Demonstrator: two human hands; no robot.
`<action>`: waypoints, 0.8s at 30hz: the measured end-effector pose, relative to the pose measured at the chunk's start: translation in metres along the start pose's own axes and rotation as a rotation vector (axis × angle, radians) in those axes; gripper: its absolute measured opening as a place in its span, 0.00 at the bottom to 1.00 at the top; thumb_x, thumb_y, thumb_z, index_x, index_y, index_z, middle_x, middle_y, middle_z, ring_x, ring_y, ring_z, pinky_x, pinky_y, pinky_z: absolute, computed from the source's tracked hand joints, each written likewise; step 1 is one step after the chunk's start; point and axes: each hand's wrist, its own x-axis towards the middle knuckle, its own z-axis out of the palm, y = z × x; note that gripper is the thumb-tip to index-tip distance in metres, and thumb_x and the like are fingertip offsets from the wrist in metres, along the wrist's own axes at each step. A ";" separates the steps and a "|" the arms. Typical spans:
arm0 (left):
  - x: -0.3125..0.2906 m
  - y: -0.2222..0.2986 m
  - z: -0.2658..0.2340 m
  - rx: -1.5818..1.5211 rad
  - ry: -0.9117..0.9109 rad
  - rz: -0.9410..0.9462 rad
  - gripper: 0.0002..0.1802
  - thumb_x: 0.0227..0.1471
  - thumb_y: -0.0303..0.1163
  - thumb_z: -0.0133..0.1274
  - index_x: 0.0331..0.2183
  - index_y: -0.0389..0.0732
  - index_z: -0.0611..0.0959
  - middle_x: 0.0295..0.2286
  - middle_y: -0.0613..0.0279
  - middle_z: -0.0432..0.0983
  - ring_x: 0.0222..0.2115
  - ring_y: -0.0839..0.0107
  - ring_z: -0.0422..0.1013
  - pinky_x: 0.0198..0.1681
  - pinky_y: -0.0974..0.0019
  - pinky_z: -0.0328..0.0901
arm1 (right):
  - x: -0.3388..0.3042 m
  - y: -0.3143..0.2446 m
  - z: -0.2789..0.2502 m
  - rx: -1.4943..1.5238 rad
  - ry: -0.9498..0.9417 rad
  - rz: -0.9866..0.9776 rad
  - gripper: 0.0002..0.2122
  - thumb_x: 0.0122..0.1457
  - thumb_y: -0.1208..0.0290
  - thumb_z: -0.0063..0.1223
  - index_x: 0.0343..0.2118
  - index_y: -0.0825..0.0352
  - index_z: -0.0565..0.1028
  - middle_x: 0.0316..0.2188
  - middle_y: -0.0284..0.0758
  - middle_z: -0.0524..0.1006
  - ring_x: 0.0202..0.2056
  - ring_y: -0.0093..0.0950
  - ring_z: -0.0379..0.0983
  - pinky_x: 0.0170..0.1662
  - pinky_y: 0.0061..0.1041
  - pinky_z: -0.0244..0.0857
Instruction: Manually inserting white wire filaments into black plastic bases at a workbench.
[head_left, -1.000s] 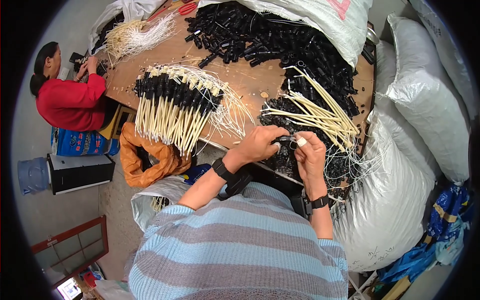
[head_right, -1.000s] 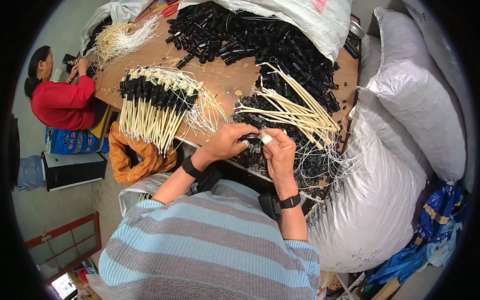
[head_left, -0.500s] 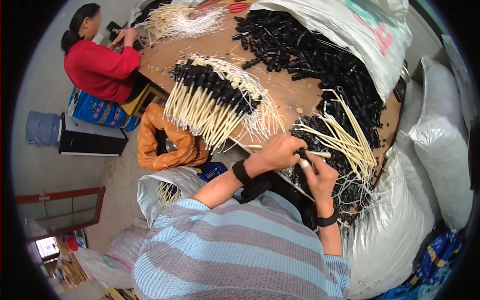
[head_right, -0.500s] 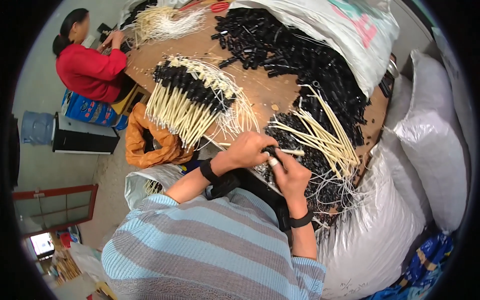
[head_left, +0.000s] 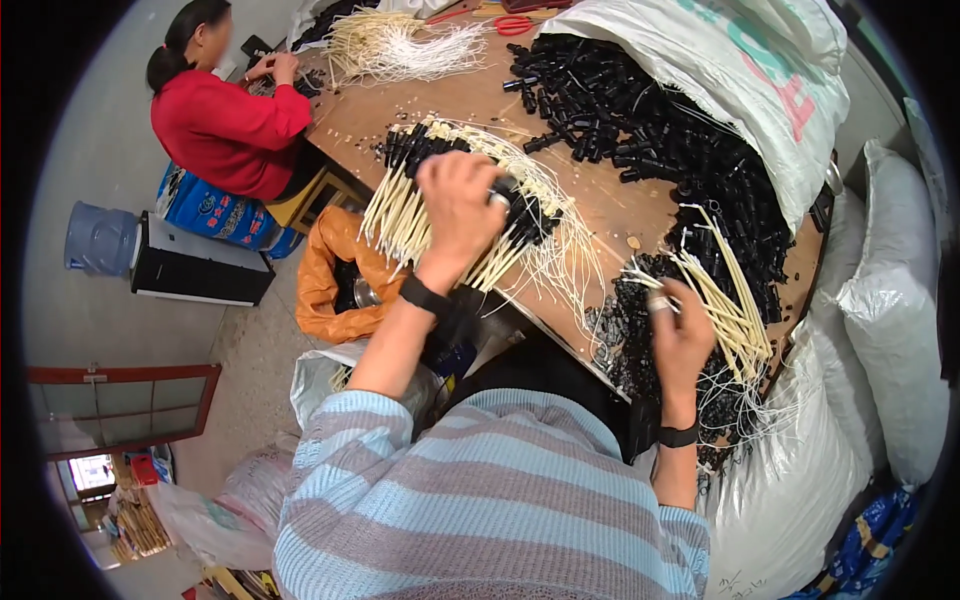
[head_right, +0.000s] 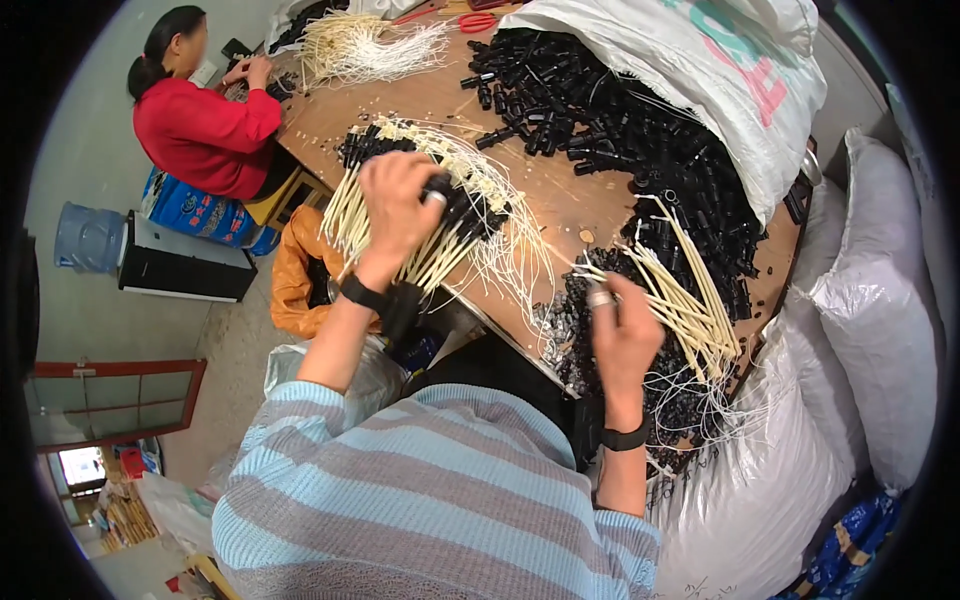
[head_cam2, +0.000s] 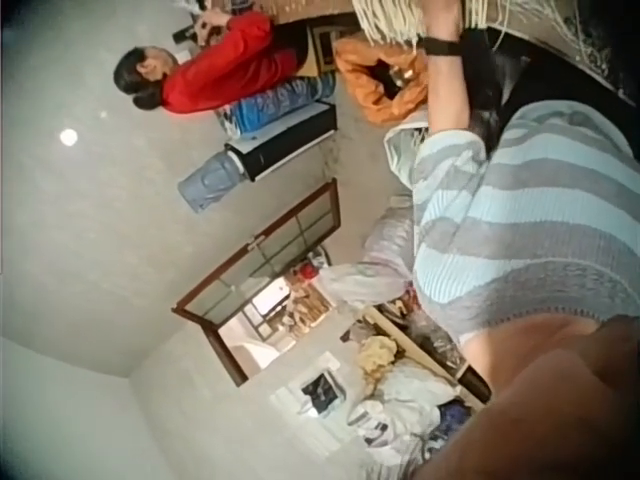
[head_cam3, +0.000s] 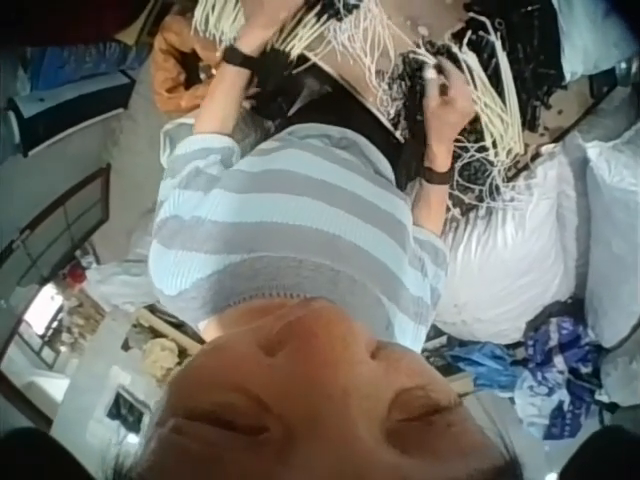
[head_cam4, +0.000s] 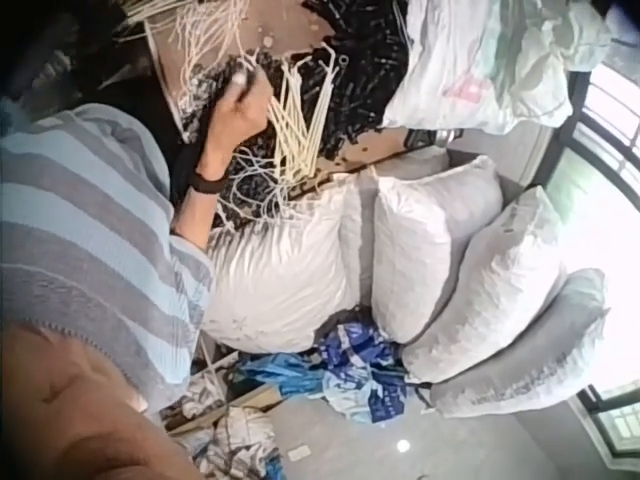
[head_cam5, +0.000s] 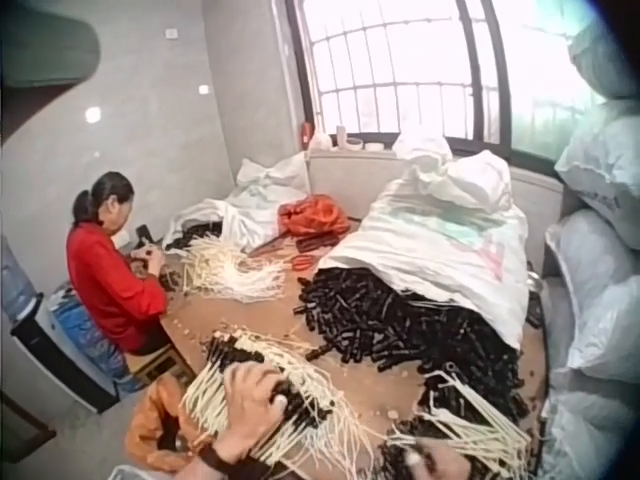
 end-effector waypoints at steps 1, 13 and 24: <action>0.004 -0.004 0.000 0.049 0.026 -0.057 0.18 0.32 0.27 0.56 0.34 0.44 0.81 0.36 0.62 0.72 0.44 0.62 0.65 0.51 0.52 0.52 | -0.004 -0.001 0.009 -0.017 -0.023 -0.091 0.13 0.52 0.74 0.60 0.41 0.67 0.76 0.37 0.37 0.78 0.32 0.27 0.76 0.34 0.22 0.68; 0.058 0.107 0.148 -0.505 -0.384 0.085 0.21 0.43 0.27 0.51 0.43 0.41 0.80 0.41 0.53 0.76 0.44 0.51 0.69 0.50 0.57 0.64 | -0.010 0.071 -0.049 -0.453 0.092 0.012 0.09 0.46 0.75 0.60 0.33 0.65 0.77 0.36 0.34 0.77 0.36 0.39 0.73 0.37 0.33 0.64; 0.024 0.103 0.140 -0.209 -0.756 -0.118 0.13 0.36 0.33 0.62 0.19 0.37 0.75 0.27 0.51 0.72 0.33 0.55 0.70 0.34 0.50 0.65 | -0.002 0.102 -0.078 -0.675 -0.003 0.034 0.05 0.48 0.69 0.61 0.27 0.62 0.79 0.25 0.31 0.75 0.31 0.31 0.70 0.36 0.32 0.56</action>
